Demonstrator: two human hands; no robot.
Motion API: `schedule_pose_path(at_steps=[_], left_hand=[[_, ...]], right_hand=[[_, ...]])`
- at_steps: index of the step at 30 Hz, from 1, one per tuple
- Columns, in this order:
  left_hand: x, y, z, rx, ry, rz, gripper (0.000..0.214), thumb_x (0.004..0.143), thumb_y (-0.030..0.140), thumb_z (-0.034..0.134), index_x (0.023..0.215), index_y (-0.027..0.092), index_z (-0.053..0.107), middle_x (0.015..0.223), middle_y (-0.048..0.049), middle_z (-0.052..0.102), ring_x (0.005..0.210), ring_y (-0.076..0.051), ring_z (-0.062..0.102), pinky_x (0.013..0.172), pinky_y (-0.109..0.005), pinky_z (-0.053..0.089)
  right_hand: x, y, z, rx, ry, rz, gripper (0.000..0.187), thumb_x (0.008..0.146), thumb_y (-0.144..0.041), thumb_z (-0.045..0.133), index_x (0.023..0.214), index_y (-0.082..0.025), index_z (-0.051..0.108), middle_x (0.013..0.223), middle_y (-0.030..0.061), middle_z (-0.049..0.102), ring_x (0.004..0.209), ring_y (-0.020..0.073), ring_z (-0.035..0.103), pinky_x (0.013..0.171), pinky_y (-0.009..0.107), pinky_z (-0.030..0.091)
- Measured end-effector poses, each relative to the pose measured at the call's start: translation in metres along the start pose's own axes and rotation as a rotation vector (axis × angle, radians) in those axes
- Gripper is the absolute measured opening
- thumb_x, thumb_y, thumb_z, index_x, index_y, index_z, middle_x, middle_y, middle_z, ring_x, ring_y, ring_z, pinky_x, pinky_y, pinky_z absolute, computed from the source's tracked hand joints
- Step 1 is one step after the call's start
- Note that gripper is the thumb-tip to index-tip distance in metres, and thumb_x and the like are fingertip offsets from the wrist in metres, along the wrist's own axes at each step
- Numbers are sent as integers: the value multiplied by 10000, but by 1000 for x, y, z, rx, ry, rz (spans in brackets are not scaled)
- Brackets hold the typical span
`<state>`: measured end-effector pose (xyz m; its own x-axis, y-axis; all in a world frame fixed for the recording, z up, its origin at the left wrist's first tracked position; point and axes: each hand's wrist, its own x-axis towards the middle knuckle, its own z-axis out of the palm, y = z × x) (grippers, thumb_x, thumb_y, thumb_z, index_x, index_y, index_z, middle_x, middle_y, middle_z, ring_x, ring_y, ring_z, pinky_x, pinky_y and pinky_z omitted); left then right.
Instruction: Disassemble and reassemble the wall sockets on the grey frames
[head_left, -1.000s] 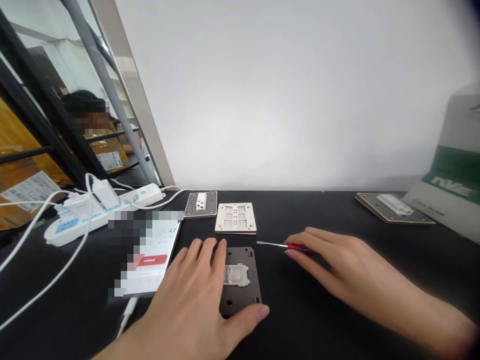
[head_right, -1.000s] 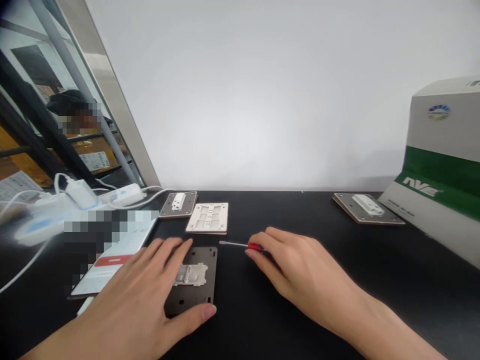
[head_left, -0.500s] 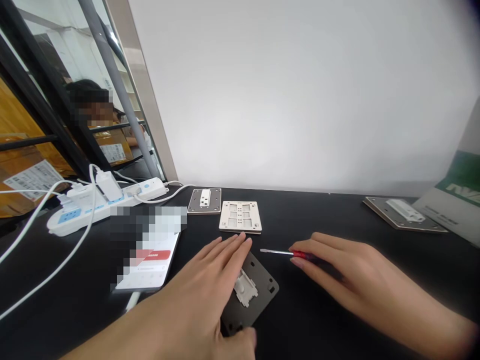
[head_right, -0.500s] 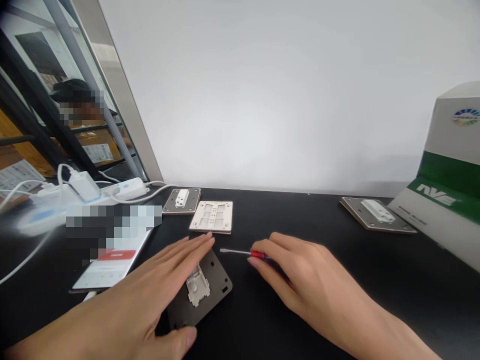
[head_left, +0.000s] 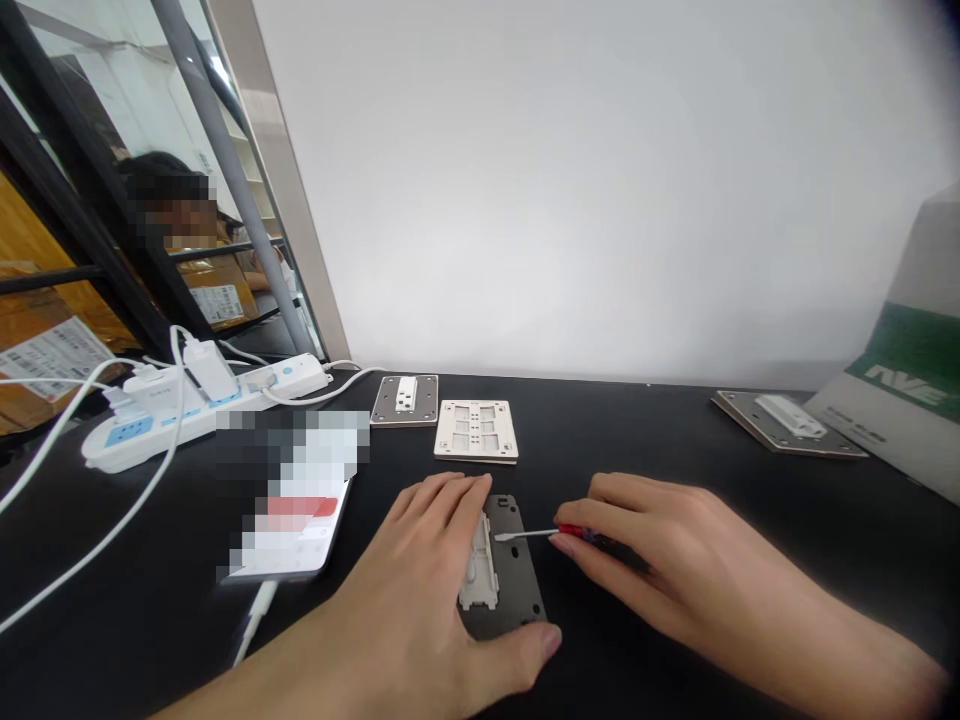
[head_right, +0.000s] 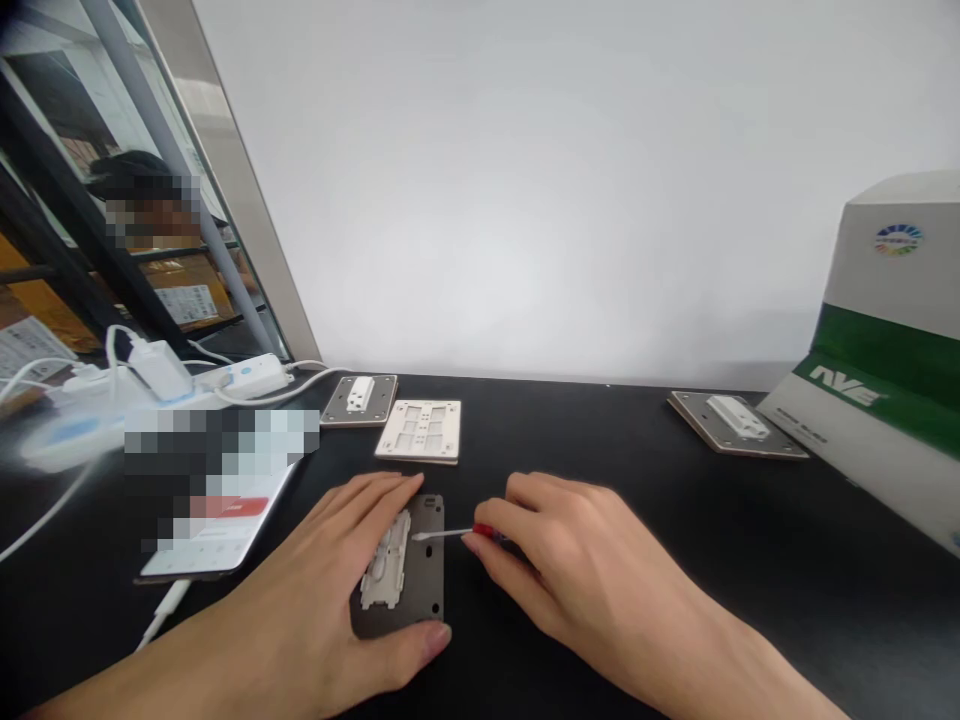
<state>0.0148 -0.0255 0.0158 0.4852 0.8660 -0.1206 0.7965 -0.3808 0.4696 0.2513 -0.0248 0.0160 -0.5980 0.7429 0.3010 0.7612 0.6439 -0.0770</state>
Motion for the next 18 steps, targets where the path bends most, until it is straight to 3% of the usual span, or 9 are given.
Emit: schedule_pose_path(at_steps=[4, 10, 18], left_hand=[[5, 2, 4, -38, 30, 1, 1047, 681, 789, 553, 1469, 126, 366, 1444, -187, 415, 1335, -446, 327, 1073, -665, 287], [4, 4, 3, -67, 6, -19, 1044, 659, 758, 596, 1463, 128, 378, 1381, -184, 434, 1318, -457, 310, 1084, -679, 233], [8, 3, 8, -84, 24, -14, 991, 647, 700, 636, 1433, 137, 420, 1307, -160, 460, 1259, -416, 362, 1076, -644, 292]], right_hand=[[7, -1, -3, -76, 26, -33, 229, 967, -323, 468, 953, -233, 678, 703, -7, 570, 549, 124, 526, 507, 284, 321], [15, -2, -12, -119, 7, -47, 217, 956, -318, 484, 863, -237, 662, 668, -19, 564, 526, 126, 516, 500, 299, 275], [27, -10, -24, -238, -13, -122, 244, 864, -238, 599, 621, -238, 584, 575, -26, 558, 455, 141, 486, 464, 327, 203]])
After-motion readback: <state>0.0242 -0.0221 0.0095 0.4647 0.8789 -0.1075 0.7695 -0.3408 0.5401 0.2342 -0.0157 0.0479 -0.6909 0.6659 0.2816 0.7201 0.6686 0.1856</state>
